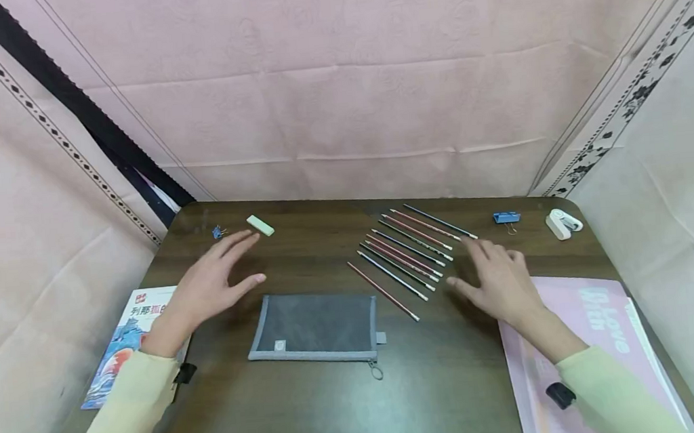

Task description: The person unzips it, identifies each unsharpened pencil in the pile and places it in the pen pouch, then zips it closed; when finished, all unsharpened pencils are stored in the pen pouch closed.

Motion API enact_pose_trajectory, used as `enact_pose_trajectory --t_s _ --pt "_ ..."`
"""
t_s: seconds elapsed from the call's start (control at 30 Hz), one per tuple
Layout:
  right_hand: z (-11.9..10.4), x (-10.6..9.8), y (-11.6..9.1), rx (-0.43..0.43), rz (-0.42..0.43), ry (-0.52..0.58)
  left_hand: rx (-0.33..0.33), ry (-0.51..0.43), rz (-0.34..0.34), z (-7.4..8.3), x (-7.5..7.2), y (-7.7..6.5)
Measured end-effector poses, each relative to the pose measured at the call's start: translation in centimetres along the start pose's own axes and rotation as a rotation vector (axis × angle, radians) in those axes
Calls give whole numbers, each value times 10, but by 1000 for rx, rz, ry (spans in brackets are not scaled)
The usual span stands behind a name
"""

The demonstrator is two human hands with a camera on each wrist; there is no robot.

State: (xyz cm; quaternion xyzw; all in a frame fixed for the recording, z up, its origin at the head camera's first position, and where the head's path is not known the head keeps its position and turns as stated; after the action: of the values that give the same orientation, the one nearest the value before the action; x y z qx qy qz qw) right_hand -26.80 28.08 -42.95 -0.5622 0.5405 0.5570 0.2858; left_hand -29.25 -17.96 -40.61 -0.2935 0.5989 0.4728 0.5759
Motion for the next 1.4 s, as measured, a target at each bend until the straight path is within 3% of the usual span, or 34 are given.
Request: enact_pose_trajectory --t_s 0.17,0.33,0.47,0.63,0.77,0.9,1.4 --pt "-66 5 -6 -279 -25 89 245 -65 107 68 -15 -5" --pt "-123 19 -17 -457 -72 171 478 -116 128 140 -18 -16" --pt "-159 33 -24 -559 -125 222 619 -138 34 187 -4 -25" --pt "-182 44 -33 -664 -168 254 687 -208 -197 225 25 -35" --pt "-186 51 -36 -699 -227 277 722 -148 -351 242 49 -42" --pt "-186 55 -36 -708 -287 293 725 -46 -431 247 66 -45" --pt "-189 68 -32 -685 -367 296 780 8 -418 260 76 -56"
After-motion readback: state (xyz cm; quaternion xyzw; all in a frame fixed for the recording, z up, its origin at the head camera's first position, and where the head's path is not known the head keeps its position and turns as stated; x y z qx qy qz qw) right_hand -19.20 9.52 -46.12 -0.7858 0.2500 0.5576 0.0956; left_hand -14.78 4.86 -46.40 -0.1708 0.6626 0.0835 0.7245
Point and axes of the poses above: each hand's wrist, its own y-axis towards the middle knuckle, its own x-axis out of the palm, z = x × y, the point moved 10 cm from there along y, towards the middle knuckle, and after that the axes turned 5 degrees about y, right-handed, at the moved point
